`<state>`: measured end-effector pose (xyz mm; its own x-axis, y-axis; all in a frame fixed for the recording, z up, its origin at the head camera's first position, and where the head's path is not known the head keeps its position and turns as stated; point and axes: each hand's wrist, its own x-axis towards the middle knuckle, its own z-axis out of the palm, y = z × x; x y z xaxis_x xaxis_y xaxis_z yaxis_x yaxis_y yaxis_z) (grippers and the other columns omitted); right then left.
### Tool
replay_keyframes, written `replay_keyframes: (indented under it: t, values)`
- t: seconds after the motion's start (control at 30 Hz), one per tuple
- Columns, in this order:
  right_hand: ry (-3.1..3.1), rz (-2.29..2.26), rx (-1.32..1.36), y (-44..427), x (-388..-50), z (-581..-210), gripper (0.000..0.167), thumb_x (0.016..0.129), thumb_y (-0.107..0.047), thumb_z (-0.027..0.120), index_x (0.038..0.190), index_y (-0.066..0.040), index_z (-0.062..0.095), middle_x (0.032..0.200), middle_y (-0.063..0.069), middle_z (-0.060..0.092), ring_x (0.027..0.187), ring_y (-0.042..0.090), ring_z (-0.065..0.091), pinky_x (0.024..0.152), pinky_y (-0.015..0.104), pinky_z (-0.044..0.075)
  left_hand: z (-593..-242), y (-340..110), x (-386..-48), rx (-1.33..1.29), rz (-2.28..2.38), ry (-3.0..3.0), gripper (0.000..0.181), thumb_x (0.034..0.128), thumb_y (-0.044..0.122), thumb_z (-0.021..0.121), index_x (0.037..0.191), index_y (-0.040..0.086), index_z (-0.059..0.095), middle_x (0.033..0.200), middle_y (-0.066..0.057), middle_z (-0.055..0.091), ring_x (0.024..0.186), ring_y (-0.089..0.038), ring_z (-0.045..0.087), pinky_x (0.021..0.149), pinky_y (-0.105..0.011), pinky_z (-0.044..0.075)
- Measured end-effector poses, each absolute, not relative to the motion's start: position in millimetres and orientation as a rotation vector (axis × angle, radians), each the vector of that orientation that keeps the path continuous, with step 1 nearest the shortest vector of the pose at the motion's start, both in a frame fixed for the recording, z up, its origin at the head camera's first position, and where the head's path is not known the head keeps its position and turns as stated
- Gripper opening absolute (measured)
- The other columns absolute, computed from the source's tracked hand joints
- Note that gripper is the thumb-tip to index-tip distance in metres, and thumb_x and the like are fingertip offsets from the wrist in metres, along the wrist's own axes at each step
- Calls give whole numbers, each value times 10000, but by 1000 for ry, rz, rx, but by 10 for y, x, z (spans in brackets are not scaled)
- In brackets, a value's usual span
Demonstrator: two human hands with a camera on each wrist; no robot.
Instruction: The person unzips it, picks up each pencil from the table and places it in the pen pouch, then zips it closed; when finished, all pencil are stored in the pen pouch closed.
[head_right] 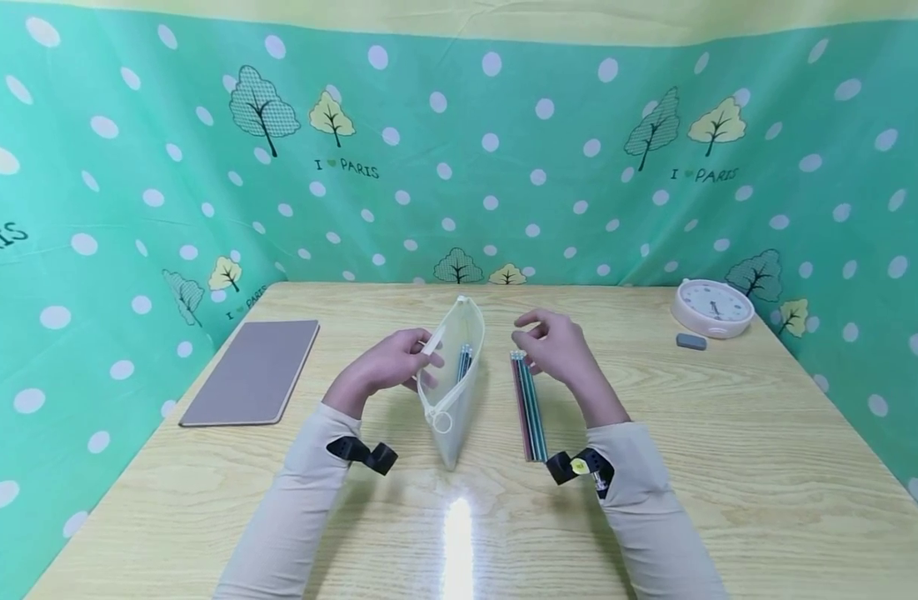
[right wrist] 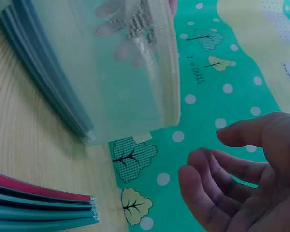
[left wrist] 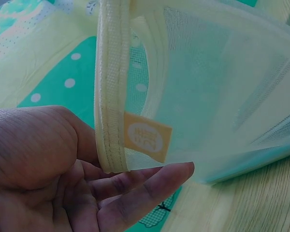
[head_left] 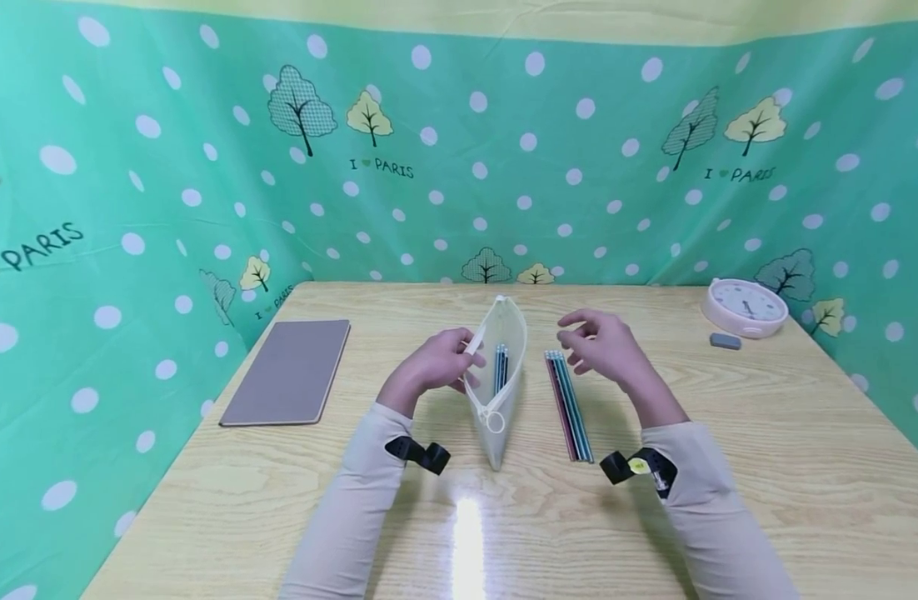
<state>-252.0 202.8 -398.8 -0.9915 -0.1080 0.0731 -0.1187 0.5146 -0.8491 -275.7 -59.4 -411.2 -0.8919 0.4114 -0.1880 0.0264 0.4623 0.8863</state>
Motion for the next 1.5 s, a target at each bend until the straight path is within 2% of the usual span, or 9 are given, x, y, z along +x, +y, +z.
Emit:
replay_keyframes:
  t: [0.13,0.37,0.5,0.7,0.93,1.1,1.3,1.5]
  values:
    - [-2821,1422,148,2043,-2579,-4135,367,1007,-97,602,1318,99,590,1031,292,680,732,303,723,643,337,658,-4142,-554,-2778,379,1409,2327,257,1043,19,499,1271,-91,545,1186,-253,669,814,-283,717,727,-377,663]
    - [-3122,1029,29,2054,-2736,-4518,374,962,-33,628,1314,90,592,822,161,708,605,183,667,547,249,565,-4140,-592,-2762,357,1390,2340,266,1027,16,534,1269,-95,540,1148,-258,650,826,-298,714,737,-393,664]
    - [-3247,916,63,2090,-2851,-4605,374,952,-42,656,1292,98,588,732,143,682,588,188,668,529,255,575,-4125,-585,-2789,383,1378,2338,302,1031,32,545,1300,-103,520,1169,-271,634,838,-298,715,743,-380,663]
    - [-3249,1141,22,2179,-2966,-4671,363,960,-29,689,1287,61,559,894,167,671,625,184,692,565,279,635,-4070,-539,-2828,394,1362,2352,304,1034,16,513,1315,-101,510,1186,-271,646,839,-291,728,727,-360,660]
    - [-3128,1554,-106,2345,-3021,-4724,436,926,47,679,1336,64,531,809,111,610,606,146,630,575,268,636,-4034,-515,-2826,387,1382,2330,339,1021,1,525,1344,-99,492,1197,-275,627,819,-268,725,728,-357,658]
    - [-3164,1412,-51,2334,-3016,-4732,549,848,51,722,1367,41,545,855,135,672,619,159,668,594,283,642,-4030,-541,-2803,358,1398,2328,331,1017,-5,532,1334,-93,494,1178,-269,635,789,-239,718,722,-348,657]
    - [-3257,1114,-7,2300,-2940,-4647,754,799,64,716,1503,-21,460,866,137,708,651,198,692,631,300,618,-4082,-560,-2794,346,1411,2327,320,1002,-26,530,1314,-92,501,1194,-272,635,774,-220,702,728,-343,657]
    - [-3201,1232,25,2415,-2923,-4535,779,796,58,688,1528,-23,433,882,150,673,635,207,686,635,326,633,-4095,-547,-2810,353,1392,2354,332,994,-30,532,1318,-99,504,1212,-279,646,797,-237,714,741,-352,660]
